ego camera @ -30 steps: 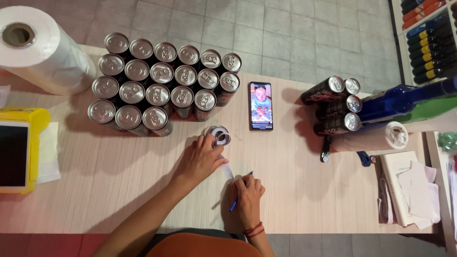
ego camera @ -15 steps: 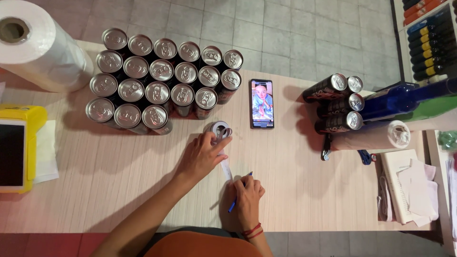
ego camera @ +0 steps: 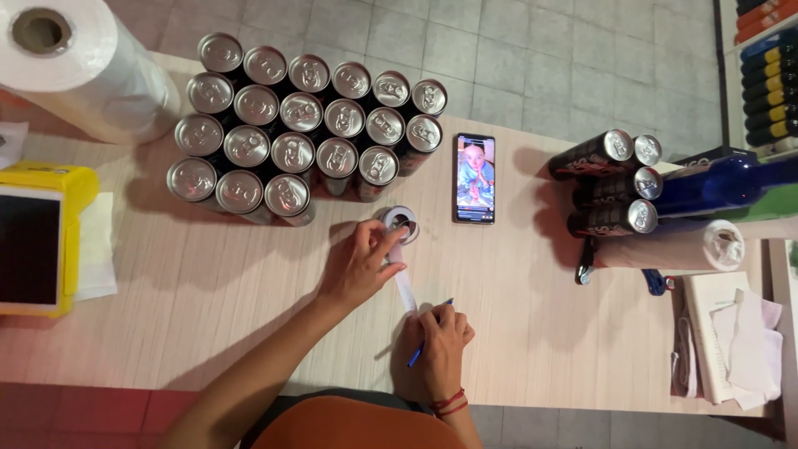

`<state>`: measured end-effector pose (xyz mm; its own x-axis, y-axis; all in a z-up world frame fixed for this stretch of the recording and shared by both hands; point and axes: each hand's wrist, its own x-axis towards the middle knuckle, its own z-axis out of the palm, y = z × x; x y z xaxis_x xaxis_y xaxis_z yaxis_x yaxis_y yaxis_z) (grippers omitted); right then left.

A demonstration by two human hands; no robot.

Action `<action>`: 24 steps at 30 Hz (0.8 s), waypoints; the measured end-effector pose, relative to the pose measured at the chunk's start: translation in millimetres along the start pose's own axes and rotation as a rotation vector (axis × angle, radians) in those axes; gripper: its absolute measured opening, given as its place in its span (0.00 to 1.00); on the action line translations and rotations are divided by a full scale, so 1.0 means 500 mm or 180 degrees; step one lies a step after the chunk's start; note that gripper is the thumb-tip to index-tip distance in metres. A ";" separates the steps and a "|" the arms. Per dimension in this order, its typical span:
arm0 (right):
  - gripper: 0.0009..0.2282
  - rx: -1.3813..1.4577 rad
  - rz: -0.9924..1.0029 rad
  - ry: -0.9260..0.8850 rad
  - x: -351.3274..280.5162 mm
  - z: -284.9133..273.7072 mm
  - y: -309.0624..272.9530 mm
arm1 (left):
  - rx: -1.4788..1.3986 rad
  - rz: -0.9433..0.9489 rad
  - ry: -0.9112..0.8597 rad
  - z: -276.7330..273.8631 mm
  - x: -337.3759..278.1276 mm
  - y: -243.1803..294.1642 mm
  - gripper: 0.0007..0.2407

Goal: Writing information on small circular adhesive labels and applying them to the center of the lids of beverage cans.

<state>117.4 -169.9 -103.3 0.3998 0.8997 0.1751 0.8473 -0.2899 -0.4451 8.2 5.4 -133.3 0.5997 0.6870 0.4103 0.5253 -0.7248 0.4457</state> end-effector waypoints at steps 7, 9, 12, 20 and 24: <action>0.04 -0.0201 -0.0088 -0.0346 -0.026 0.042 0.076 | -0.0419 -0.0099 0.0052 0.031 -0.011 -0.012 0.31; 0.05 -0.0345 -0.0019 -0.0394 -0.028 0.043 0.078 | -0.0764 -0.0153 0.0141 0.053 -0.019 -0.018 0.35; 0.10 -0.0289 0.0003 -0.0280 -0.028 0.039 0.070 | -0.1182 -0.0309 0.0226 0.089 -0.030 -0.023 0.35; 0.08 -0.0256 -0.0088 -0.0170 -0.029 0.040 0.076 | -0.1260 -0.0518 0.0187 0.106 -0.034 -0.029 0.37; 0.08 0.0208 -0.0405 0.0425 0.019 -0.003 0.042 | -0.1194 -0.0559 0.0080 0.095 -0.032 -0.030 0.36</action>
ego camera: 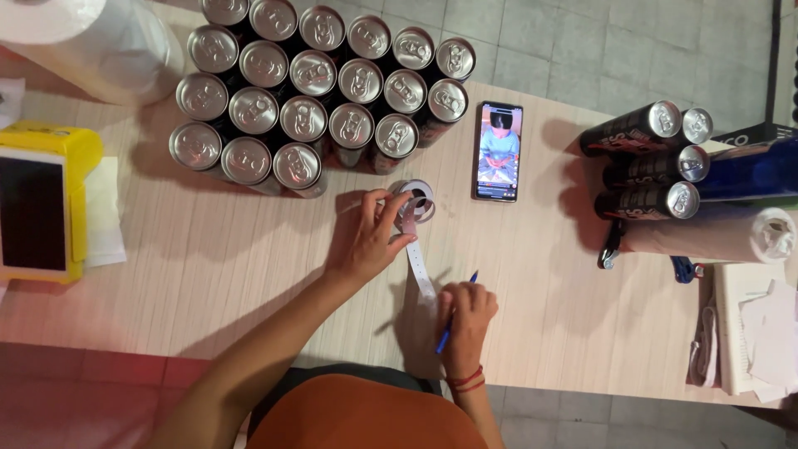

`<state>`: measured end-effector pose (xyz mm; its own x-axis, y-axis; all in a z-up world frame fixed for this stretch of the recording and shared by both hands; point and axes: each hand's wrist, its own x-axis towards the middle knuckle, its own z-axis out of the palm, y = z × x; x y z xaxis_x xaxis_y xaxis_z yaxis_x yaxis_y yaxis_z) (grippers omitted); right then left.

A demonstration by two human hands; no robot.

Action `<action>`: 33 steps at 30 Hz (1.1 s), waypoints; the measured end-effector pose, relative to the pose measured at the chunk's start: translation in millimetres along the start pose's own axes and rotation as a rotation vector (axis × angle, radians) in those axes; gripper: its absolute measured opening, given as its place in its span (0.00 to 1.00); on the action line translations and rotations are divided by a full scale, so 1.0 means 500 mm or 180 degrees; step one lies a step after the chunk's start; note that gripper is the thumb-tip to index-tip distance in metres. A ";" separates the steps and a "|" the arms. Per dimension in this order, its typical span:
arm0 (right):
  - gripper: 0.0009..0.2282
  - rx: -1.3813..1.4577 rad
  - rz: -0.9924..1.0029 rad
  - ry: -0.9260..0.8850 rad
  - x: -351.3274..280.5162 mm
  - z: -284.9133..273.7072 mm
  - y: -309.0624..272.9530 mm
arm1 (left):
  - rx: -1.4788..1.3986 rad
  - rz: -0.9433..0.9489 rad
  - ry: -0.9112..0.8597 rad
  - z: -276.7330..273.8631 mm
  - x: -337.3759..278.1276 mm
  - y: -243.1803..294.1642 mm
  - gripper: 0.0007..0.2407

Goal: Writing information on small circular adhesive labels and applying them to the center of the lids of beverage cans.

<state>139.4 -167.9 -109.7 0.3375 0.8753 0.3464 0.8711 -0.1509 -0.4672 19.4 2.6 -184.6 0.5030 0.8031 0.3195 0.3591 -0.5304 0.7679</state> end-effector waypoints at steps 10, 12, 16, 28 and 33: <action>0.07 0.2128 0.0243 0.0235 0.091 0.042 -0.023 | 0.1165 0.0345 0.0165 -0.066 0.026 0.045 0.33; 0.04 0.2224 0.0346 0.0227 0.087 0.066 -0.011 | 0.1087 0.0299 0.0073 -0.084 0.031 0.058 0.32; 0.04 0.1980 0.0414 0.0204 0.097 0.068 -0.023 | 0.1157 0.0352 0.0076 -0.076 0.032 0.046 0.33; 0.06 0.1663 0.0591 0.0076 0.072 0.111 0.013 | 0.1104 0.0304 0.0015 -0.076 0.037 0.041 0.32; 0.05 0.1656 0.0544 0.0055 0.077 0.111 0.010 | 0.1098 0.0283 -0.0025 -0.084 0.042 0.046 0.31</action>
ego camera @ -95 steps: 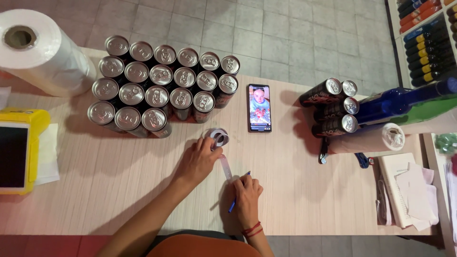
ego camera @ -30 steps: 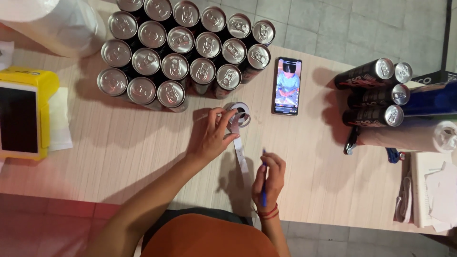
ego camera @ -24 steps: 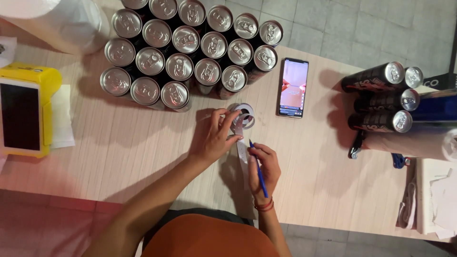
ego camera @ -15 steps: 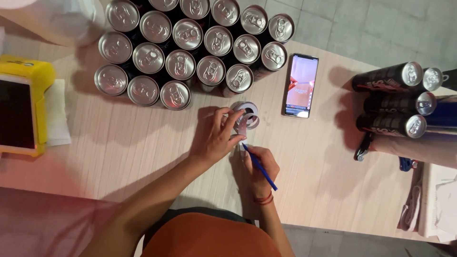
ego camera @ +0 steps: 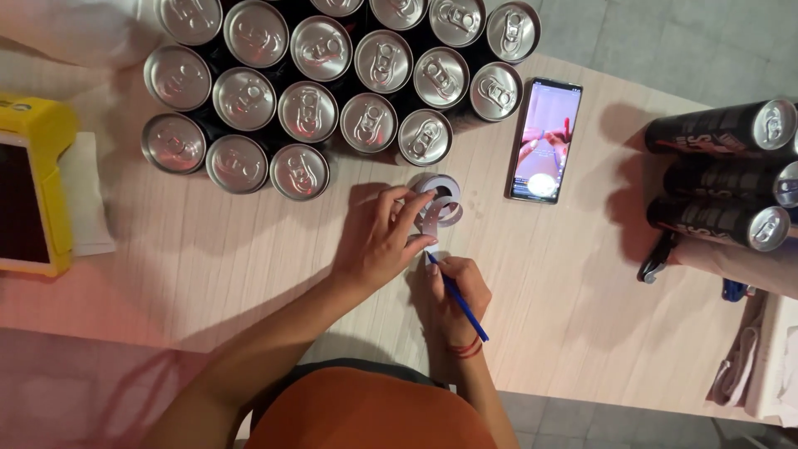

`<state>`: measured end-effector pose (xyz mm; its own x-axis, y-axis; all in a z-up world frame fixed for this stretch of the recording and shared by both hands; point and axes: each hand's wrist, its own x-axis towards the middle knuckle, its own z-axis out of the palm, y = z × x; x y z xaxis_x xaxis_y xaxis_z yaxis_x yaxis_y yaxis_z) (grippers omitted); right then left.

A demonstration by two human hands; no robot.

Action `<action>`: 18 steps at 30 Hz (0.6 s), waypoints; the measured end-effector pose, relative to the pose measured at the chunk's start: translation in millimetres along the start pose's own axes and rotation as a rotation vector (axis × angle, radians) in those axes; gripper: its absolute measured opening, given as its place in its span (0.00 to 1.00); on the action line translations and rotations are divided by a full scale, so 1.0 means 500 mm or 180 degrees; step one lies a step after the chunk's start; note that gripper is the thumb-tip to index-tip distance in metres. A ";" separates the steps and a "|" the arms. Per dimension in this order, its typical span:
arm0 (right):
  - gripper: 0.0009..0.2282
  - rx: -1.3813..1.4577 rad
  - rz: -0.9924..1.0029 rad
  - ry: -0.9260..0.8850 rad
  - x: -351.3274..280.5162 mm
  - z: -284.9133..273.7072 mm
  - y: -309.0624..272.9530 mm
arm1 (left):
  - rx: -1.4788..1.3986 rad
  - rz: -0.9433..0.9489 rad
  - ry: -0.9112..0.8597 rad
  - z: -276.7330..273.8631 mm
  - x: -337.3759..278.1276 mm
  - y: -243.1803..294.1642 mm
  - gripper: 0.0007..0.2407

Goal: Writing information on small circular adhesive labels and applying them to the center of the lids of beverage cans.

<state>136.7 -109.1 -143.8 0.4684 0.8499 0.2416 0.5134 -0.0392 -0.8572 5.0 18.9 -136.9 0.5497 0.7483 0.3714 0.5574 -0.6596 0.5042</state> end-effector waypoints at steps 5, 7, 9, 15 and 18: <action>0.06 0.0139 -0.0074 -0.0038 0.002 -0.001 0.010 | -0.0191 -0.0022 0.0081 0.020 -0.006 -0.005 0.31; 0.06 0.0161 -0.0090 -0.0045 -0.001 -0.001 0.014 | -0.0163 0.0006 0.0070 0.014 -0.005 -0.003 0.31; 0.05 0.0130 -0.0101 -0.0063 0.002 -0.001 0.011 | -0.0148 -0.0009 0.0111 0.017 -0.005 -0.003 0.31; 0.05 0.0144 -0.0092 -0.0056 0.008 0.000 -0.003 | -0.0249 -0.0051 0.0156 0.080 -0.033 -0.017 0.30; 0.05 0.0206 -0.0133 -0.0053 0.003 0.000 0.009 | -0.0205 -0.0051 0.0116 0.035 -0.014 -0.004 0.31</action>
<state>139.9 -108.0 -147.3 0.4351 0.8587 0.2706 0.4845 0.0300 -0.8743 10.9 13.6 -154.0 0.5173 0.7615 0.3904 0.5240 -0.6426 0.5590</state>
